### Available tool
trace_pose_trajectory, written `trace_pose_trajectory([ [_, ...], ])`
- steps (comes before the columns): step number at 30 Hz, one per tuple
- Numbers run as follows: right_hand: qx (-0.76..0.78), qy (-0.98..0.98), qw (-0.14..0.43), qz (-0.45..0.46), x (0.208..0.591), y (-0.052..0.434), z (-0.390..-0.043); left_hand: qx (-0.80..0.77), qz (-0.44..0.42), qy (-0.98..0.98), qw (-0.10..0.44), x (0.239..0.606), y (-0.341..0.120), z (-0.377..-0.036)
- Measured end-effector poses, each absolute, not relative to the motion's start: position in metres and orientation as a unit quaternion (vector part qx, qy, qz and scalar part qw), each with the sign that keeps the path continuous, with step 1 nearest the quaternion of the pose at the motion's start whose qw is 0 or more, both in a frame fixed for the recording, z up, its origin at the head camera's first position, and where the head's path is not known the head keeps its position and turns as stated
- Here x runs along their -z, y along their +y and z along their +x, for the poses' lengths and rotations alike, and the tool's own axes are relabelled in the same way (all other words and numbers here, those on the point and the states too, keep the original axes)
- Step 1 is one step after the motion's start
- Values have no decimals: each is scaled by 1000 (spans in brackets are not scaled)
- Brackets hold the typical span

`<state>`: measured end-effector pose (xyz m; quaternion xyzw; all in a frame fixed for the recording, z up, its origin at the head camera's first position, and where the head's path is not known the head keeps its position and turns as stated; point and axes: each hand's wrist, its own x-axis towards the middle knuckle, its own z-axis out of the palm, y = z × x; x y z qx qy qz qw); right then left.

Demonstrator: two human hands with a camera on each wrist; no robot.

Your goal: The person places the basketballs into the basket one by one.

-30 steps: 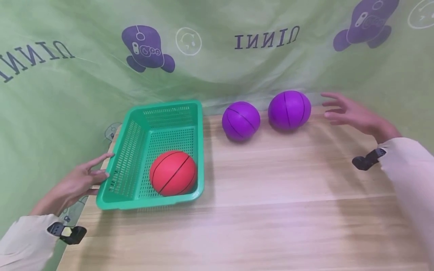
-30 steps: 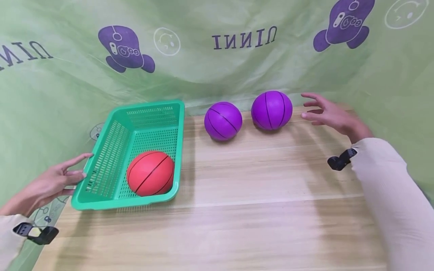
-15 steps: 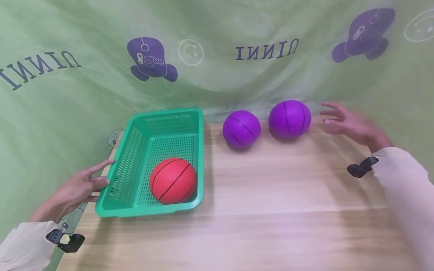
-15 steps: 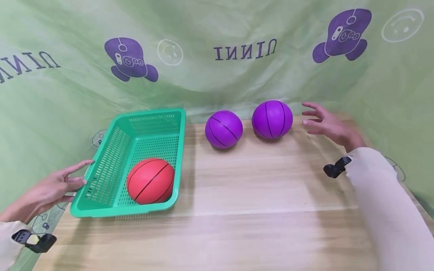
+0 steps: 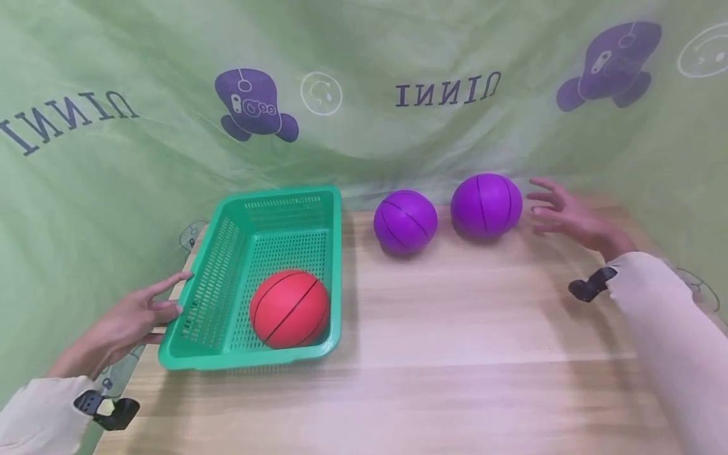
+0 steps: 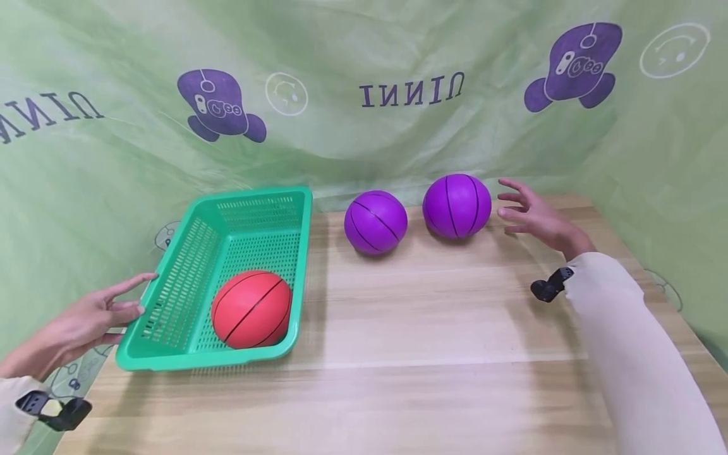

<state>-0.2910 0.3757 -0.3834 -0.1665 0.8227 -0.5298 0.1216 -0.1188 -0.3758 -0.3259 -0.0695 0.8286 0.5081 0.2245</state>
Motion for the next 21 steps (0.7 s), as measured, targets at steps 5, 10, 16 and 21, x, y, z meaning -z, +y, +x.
trace_pose_trajectory([
  [5,541,815,129,-160,387,370,-294,-502,-61,834,222,326,-378,-117],
  [10,553,809,133,-149,389,357,-300,-501,-62,834,224,327,-379,-117],
  [16,580,790,127,-154,390,342,-311,-505,-63,830,227,328,-380,-120],
  [21,570,798,128,-144,389,330,-315,-495,-69,836,227,329,-378,-121],
])
